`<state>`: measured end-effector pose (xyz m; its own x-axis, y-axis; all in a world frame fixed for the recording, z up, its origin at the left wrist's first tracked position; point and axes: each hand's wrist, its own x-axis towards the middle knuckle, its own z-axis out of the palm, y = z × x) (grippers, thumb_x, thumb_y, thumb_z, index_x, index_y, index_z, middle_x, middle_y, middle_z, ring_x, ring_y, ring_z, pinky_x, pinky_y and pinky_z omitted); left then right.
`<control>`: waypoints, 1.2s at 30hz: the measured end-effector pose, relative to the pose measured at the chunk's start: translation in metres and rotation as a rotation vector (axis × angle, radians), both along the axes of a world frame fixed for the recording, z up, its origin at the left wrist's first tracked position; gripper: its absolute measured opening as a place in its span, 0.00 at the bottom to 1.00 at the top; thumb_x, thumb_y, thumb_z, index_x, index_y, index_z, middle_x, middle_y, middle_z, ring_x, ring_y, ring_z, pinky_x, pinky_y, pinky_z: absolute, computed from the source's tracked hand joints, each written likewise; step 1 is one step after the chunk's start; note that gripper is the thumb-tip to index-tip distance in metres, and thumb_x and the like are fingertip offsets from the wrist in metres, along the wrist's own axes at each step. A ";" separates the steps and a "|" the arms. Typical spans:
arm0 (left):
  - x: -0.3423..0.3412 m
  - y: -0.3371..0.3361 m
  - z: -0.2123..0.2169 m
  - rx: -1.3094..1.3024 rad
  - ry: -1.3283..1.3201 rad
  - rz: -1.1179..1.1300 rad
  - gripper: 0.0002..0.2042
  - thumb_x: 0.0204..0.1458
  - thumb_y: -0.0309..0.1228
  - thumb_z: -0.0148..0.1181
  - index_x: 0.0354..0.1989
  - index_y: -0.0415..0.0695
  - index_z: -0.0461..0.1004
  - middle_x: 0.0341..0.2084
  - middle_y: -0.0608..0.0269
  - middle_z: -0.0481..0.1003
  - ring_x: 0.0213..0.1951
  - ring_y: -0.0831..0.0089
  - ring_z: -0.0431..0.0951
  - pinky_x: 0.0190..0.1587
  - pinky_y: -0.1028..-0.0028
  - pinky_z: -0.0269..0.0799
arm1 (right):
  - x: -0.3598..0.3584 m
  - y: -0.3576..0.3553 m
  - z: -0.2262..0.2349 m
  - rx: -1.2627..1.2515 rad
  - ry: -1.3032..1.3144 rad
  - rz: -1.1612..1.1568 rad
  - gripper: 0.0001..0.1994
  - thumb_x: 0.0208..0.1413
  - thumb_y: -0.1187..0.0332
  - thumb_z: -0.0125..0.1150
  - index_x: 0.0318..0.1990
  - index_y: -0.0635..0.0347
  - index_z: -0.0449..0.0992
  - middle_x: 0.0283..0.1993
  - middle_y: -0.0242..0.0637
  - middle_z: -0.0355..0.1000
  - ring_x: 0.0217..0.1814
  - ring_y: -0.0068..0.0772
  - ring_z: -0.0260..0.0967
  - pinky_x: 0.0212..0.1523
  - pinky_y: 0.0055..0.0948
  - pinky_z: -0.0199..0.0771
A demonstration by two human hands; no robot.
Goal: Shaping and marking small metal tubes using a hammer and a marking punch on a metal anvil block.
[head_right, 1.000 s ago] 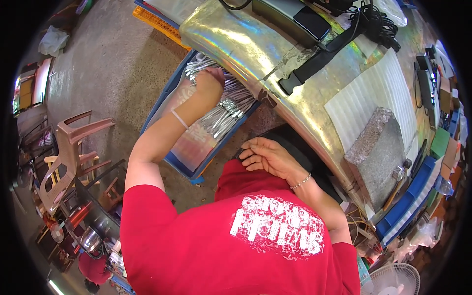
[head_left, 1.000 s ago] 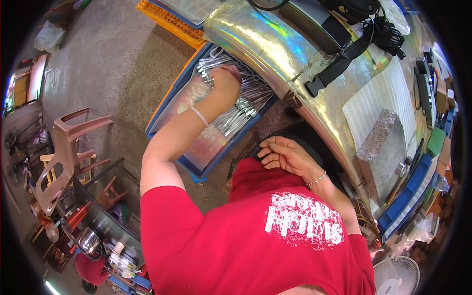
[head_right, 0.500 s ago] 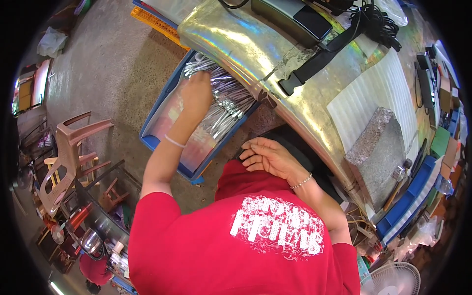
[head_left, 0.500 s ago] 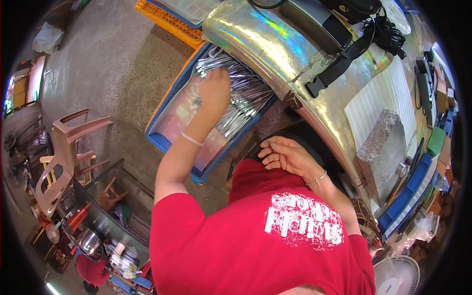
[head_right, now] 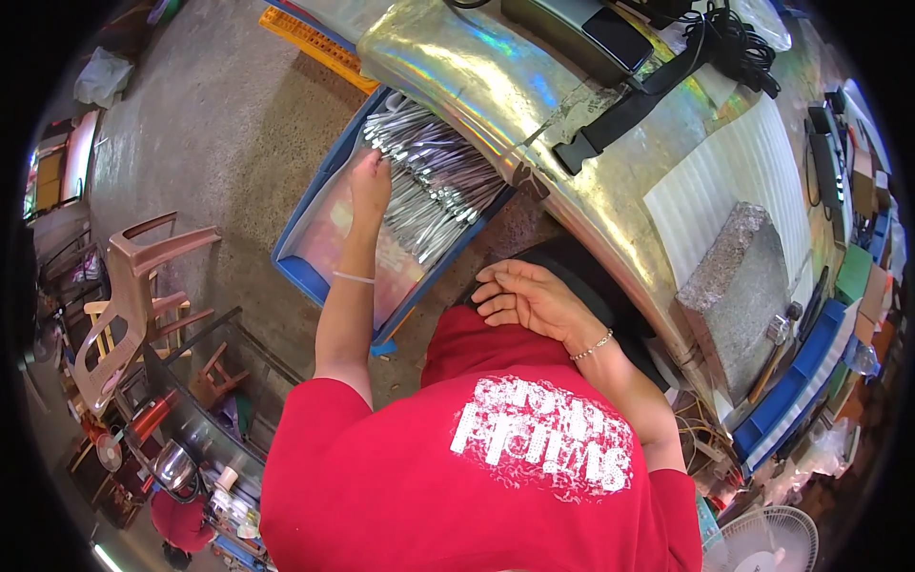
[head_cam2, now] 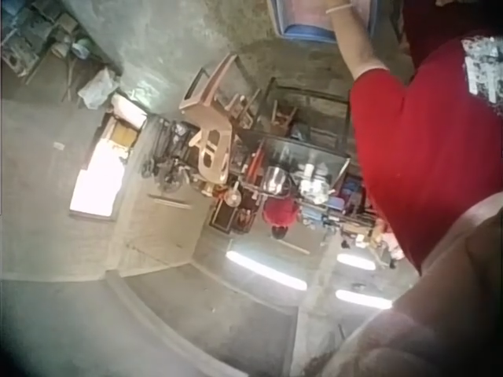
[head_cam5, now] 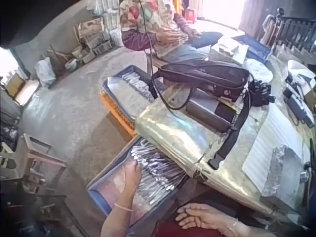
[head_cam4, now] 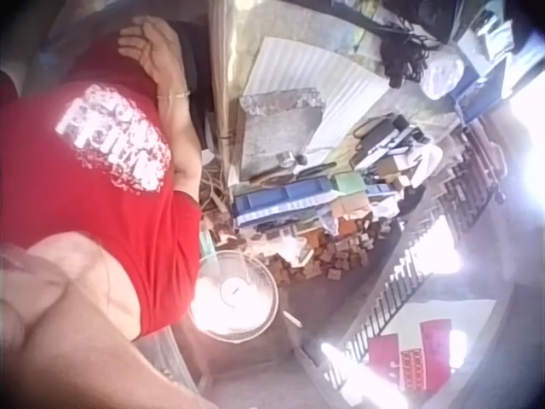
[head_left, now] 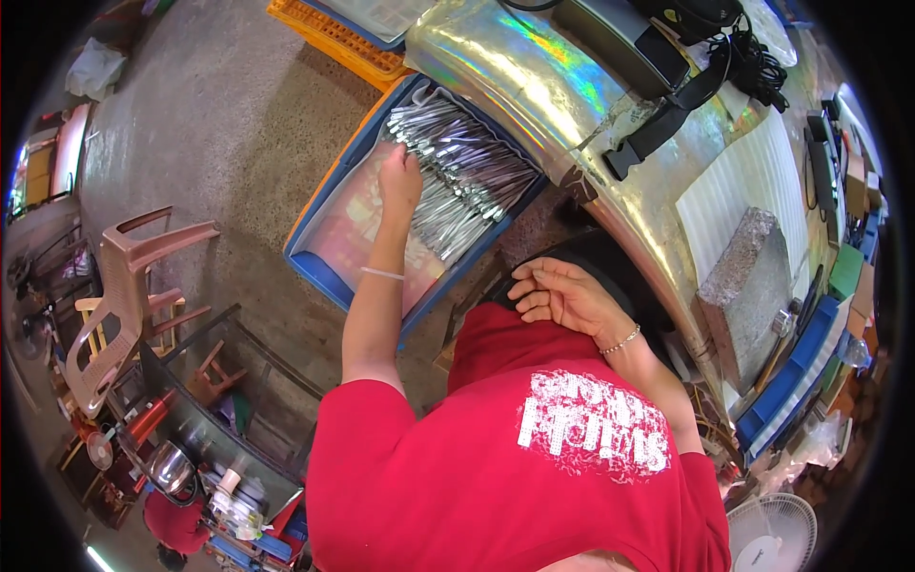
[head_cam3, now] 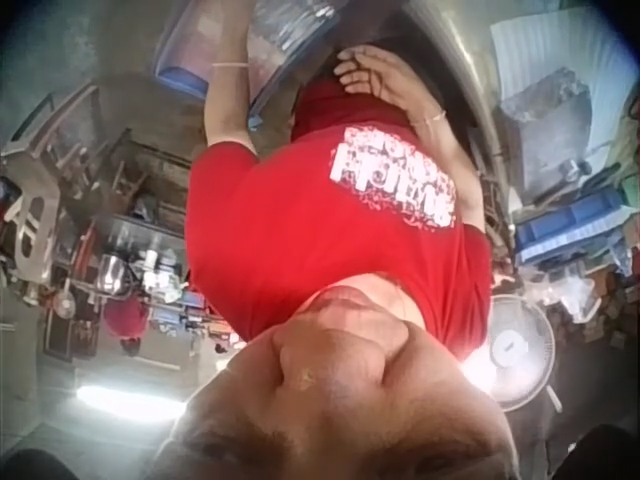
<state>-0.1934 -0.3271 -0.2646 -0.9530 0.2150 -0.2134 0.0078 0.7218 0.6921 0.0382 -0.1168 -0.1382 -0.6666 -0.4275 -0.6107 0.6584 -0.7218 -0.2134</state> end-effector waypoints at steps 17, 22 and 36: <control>0.018 0.053 0.032 -0.359 0.774 -0.441 0.09 0.47 0.28 0.51 0.35 0.43 0.76 0.34 0.60 0.74 0.48 0.61 0.70 0.54 0.47 0.54 | 0.000 -0.003 0.003 -0.002 0.014 -0.003 0.14 0.64 0.68 0.43 0.51 0.68 0.65 0.44 0.48 0.72 0.42 0.37 0.75 0.43 0.33 0.77; 0.030 0.047 0.041 -0.404 0.727 -0.518 0.06 0.43 0.26 0.52 0.29 0.43 0.74 0.27 0.62 0.71 0.36 0.65 0.71 0.46 0.56 0.58 | 0.001 -0.001 0.001 0.017 0.001 -0.016 0.14 0.64 0.68 0.43 0.51 0.68 0.65 0.44 0.48 0.72 0.42 0.36 0.75 0.42 0.33 0.77; 0.009 -0.026 -0.017 0.504 0.050 0.358 0.09 0.50 0.27 0.59 0.37 0.35 0.75 0.26 0.62 0.77 0.27 0.78 0.76 0.31 0.80 0.72 | -0.004 0.001 -0.001 -0.021 0.005 0.016 0.14 0.64 0.67 0.43 0.52 0.68 0.64 0.45 0.48 0.71 0.42 0.36 0.74 0.43 0.33 0.77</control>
<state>-0.1845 -0.3527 -0.2813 -0.9909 -0.0568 -0.1223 -0.1332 0.2705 0.9535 0.0343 -0.1162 -0.1395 -0.6626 -0.4509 -0.5980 0.6687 -0.7158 -0.2011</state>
